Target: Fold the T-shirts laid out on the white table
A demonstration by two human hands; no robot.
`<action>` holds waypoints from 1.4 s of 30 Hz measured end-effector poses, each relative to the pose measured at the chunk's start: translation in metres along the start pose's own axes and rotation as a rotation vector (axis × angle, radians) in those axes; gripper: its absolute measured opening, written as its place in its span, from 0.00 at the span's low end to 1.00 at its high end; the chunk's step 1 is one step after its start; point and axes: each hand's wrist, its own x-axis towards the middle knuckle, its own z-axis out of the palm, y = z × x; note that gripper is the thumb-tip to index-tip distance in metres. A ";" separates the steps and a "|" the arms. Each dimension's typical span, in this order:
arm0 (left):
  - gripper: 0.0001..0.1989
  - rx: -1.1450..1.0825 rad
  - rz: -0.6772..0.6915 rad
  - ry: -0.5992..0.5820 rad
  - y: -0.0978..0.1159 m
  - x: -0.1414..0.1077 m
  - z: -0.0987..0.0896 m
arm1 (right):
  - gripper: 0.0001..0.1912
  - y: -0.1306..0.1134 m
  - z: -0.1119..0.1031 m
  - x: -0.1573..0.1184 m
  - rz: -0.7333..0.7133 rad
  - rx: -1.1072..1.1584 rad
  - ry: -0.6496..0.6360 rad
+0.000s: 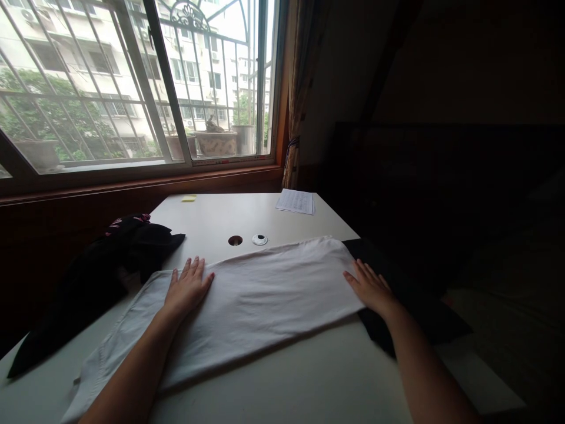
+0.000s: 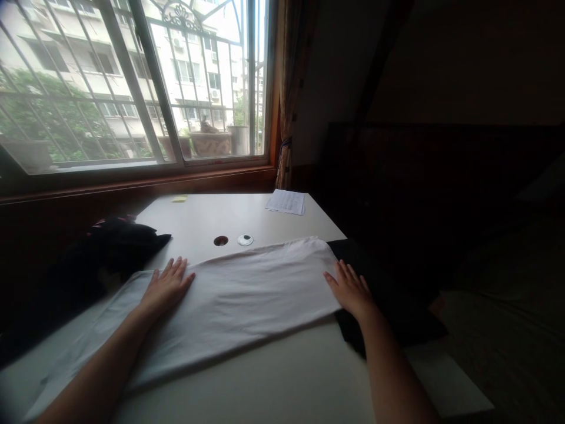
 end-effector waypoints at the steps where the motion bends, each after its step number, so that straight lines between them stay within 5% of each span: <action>1: 0.35 0.001 0.002 0.001 0.000 0.000 0.000 | 0.43 0.000 0.001 0.000 -0.001 0.001 0.010; 30: 0.34 -0.006 0.001 0.016 -0.014 0.001 0.000 | 0.41 0.004 0.004 0.006 -0.017 0.020 0.129; 37: 0.33 -0.011 0.009 0.018 -0.015 0.001 0.000 | 0.35 0.011 -0.007 0.006 0.095 0.024 0.285; 42: 0.33 -0.002 0.022 0.017 -0.020 0.002 0.004 | 0.33 0.029 -0.007 0.014 0.194 0.121 0.250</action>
